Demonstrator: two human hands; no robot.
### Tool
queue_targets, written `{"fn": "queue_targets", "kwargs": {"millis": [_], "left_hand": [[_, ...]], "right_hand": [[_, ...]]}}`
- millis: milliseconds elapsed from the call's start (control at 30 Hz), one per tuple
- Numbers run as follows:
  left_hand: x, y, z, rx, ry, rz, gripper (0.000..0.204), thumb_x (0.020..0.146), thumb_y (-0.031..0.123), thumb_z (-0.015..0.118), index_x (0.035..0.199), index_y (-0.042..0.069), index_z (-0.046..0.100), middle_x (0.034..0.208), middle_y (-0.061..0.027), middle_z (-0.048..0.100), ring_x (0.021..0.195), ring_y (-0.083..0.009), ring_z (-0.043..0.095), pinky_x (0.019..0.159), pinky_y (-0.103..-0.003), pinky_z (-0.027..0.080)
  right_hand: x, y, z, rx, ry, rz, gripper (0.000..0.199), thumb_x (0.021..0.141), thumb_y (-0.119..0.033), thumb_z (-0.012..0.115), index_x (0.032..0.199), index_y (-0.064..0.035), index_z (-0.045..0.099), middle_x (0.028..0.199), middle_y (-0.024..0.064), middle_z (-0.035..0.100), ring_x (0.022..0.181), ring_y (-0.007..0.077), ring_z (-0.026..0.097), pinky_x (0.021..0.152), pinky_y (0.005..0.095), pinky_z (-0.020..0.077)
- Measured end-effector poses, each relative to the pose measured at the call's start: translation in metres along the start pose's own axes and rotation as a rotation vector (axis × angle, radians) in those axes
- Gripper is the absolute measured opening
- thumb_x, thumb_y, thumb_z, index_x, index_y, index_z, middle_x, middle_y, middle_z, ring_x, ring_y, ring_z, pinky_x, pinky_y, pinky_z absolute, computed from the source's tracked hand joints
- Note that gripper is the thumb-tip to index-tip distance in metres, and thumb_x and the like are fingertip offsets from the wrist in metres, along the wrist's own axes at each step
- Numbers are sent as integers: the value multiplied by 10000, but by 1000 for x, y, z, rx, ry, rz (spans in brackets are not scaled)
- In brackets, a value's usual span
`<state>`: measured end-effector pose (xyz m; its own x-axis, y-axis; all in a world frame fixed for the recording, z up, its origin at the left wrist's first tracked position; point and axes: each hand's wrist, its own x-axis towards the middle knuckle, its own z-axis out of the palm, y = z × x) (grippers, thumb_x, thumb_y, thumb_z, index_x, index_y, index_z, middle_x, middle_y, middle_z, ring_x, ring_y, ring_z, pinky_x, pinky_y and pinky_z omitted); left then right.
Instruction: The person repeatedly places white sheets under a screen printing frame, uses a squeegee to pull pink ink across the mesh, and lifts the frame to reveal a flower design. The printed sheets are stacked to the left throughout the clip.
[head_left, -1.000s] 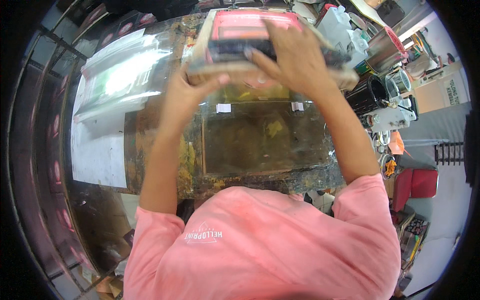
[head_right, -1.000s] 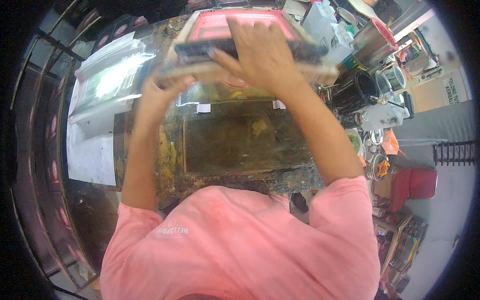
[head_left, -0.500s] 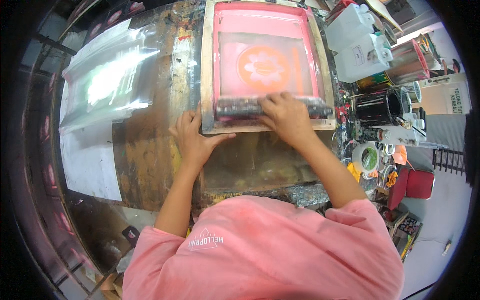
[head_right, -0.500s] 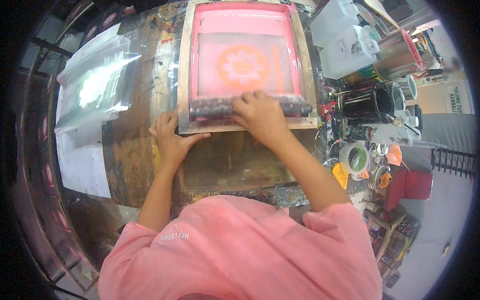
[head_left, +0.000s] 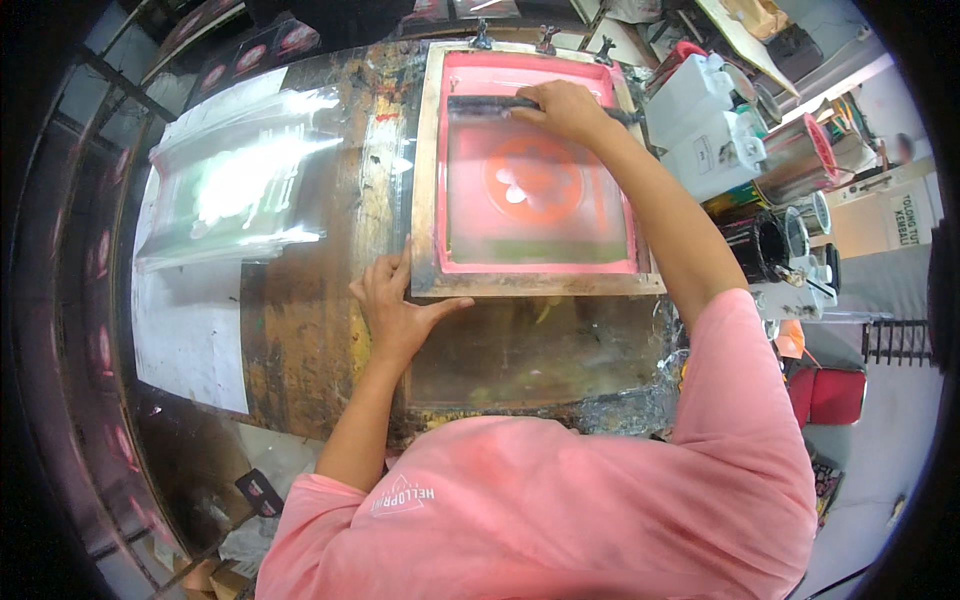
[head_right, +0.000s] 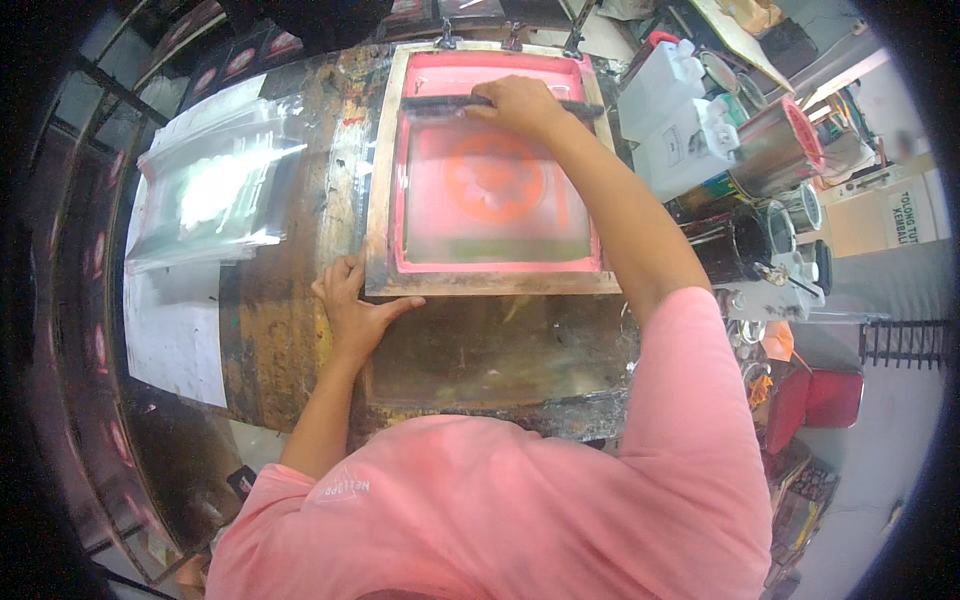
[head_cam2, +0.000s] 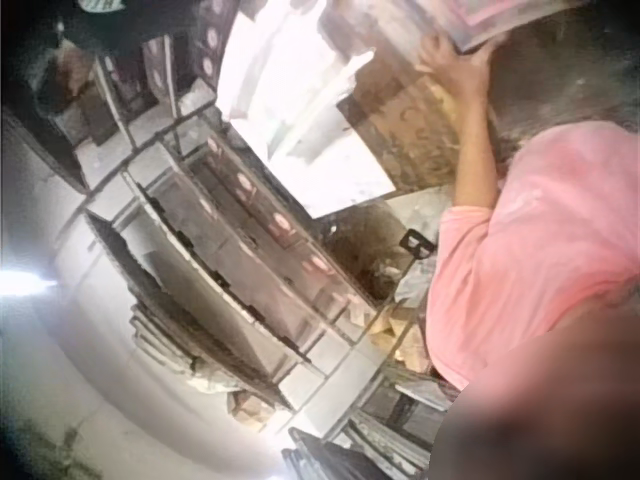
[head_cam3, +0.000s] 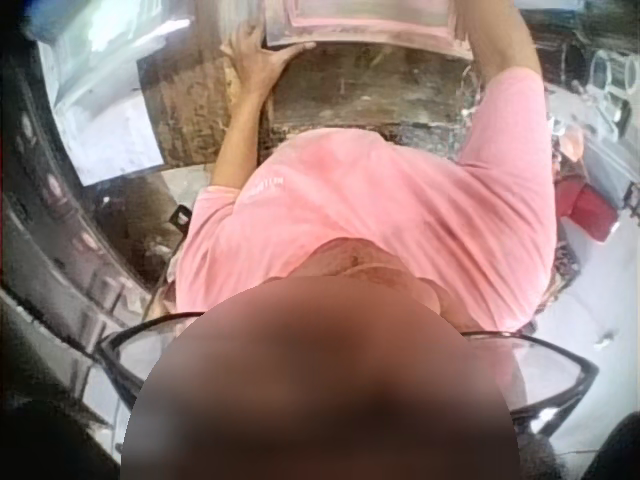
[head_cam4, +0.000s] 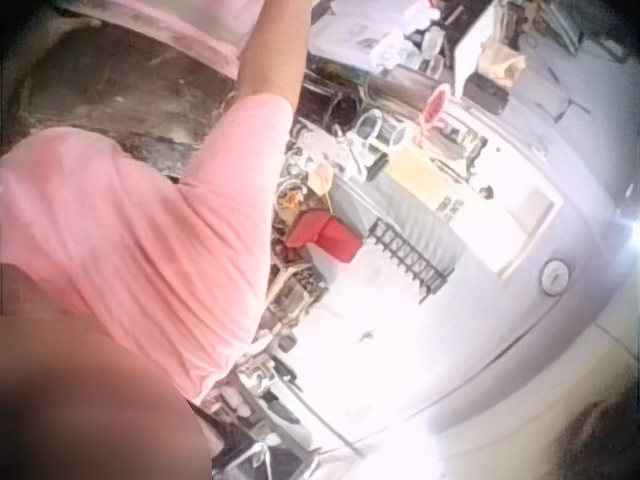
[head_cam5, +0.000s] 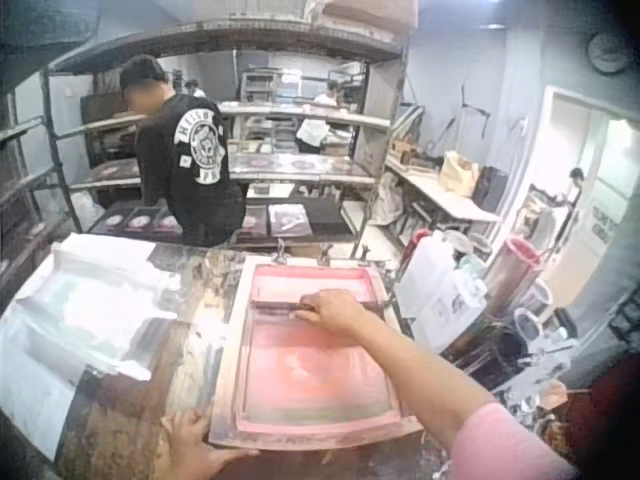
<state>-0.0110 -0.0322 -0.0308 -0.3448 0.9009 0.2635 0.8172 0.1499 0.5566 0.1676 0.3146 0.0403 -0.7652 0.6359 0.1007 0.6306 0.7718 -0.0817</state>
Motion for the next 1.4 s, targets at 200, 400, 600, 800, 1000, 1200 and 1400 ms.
{"fn": "queue_targets", "kwargs": {"millis": [200,400,600,800,1000,1200,1400], "left_hand": [[-3,-8,7,-104,31,24,1179,604,681,919,1500,-1,569,1035,-130,707,976,-271,601,965,-399,366],[6,18,-3,-324,179,51,1051,750,545,924,1510,-60,522,1102,-158,733,955,-269,646,976,-408,476],[76,78,-58,-812,231,-3,974,880,486,854,1544,-95,443,1175,-128,699,1120,-221,631,941,-329,524],[69,73,-52,-418,191,135,982,992,576,664,1656,-26,264,1437,-302,539,1367,-412,504,1176,-544,346],[-9,32,18,568,-139,13,959,989,669,582,1612,-24,359,1690,-267,312,1598,-370,228,1267,-620,143],[40,66,5,44,12,141,830,948,530,726,1482,-72,522,1512,-248,562,1410,-389,520,1192,-542,335],[116,90,-55,-317,258,-10,495,921,173,793,1344,-46,661,1175,-220,759,884,-267,790,797,-355,617]], "right_hand": [[-152,-93,-40,223,-36,-14,429,957,-453,718,1078,-42,738,960,211,718,918,433,698,806,519,540],[-197,-144,-50,79,214,8,307,931,-374,746,990,-76,700,1003,112,673,970,347,668,829,487,516],[-132,-137,-131,-221,591,11,332,968,-407,660,1007,-78,655,950,115,678,976,328,655,843,499,460],[-79,-116,-187,-139,809,-99,524,981,-510,629,767,-35,685,727,194,671,716,385,665,724,502,484],[-54,-104,-208,-81,722,22,608,964,-533,582,764,23,728,799,269,718,809,420,732,789,532,568],[-56,-107,-257,217,464,121,662,987,-587,540,801,16,737,834,271,728,859,430,729,839,527,558],[-42,-114,-237,-74,730,64,656,985,-590,555,847,21,751,839,267,725,848,436,717,806,528,539]]}}
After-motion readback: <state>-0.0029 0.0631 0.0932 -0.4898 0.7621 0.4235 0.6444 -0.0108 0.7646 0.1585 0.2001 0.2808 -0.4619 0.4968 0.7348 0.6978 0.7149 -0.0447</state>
